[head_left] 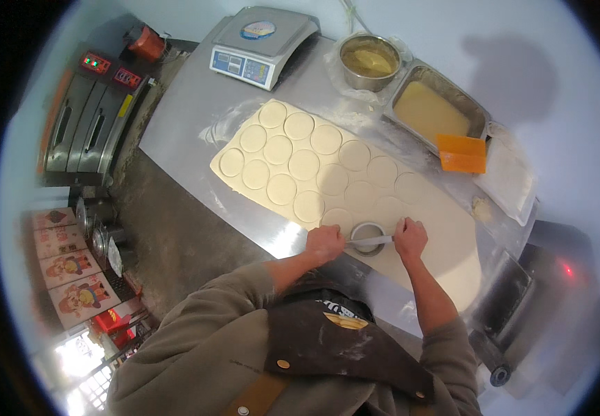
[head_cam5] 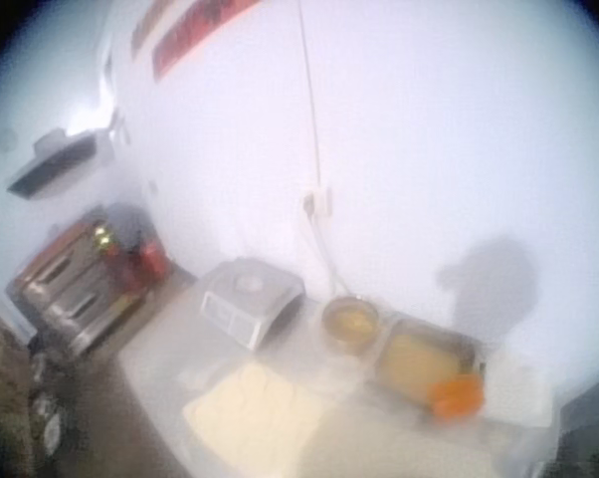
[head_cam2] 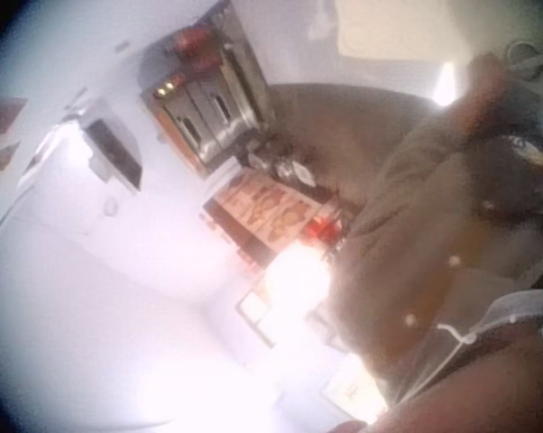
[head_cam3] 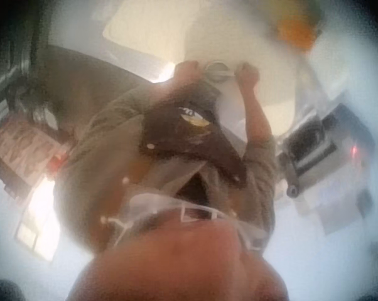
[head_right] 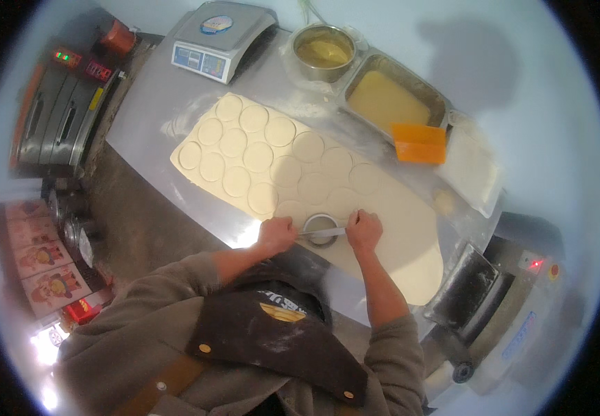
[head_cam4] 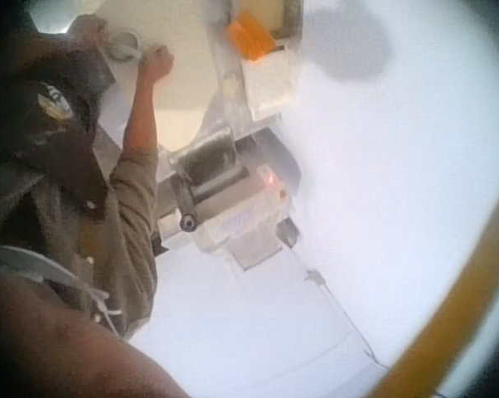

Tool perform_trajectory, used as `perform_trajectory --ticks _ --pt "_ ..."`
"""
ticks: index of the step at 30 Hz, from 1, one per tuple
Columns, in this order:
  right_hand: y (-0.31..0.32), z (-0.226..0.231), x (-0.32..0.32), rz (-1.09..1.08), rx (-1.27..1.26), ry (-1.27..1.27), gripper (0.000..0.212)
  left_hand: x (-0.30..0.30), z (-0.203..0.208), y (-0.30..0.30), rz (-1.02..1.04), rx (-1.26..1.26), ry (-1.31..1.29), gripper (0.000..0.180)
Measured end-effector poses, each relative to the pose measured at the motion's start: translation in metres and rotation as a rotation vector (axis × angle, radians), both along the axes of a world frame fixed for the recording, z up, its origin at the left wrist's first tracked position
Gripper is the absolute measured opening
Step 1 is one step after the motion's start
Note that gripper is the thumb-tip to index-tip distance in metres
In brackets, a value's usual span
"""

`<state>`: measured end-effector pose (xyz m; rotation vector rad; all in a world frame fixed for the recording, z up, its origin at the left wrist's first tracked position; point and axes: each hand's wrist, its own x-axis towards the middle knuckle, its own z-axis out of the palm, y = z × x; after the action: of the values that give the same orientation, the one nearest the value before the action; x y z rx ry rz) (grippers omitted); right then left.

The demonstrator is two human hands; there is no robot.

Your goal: The person uses a round cutter to cut circular pieces from a large sheet of dough on a stainless steel table. They then weigh some pieces on a digital scale and arrange the cut dough circles on a baking tray.

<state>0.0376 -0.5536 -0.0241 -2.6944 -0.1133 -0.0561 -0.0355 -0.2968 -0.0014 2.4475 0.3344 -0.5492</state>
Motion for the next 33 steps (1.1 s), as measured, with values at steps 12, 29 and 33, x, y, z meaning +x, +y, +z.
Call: perform_trajectory --ticks 12,29,33 --pt "-0.065 0.029 -0.042 -0.192 -0.001 -0.019 0.032 -0.004 0.024 -0.042 -0.209 -0.135 -0.184 0.028" --pt "-0.154 0.027 0.135 -0.321 -0.169 -0.007 0.031 0.176 0.005 -0.144 -0.099 -0.102 -0.218 0.026" --pt "-0.159 0.021 0.150 -0.324 -0.115 0.079 0.030 0.182 0.000 -0.149 -0.073 -0.119 -0.179 0.026"
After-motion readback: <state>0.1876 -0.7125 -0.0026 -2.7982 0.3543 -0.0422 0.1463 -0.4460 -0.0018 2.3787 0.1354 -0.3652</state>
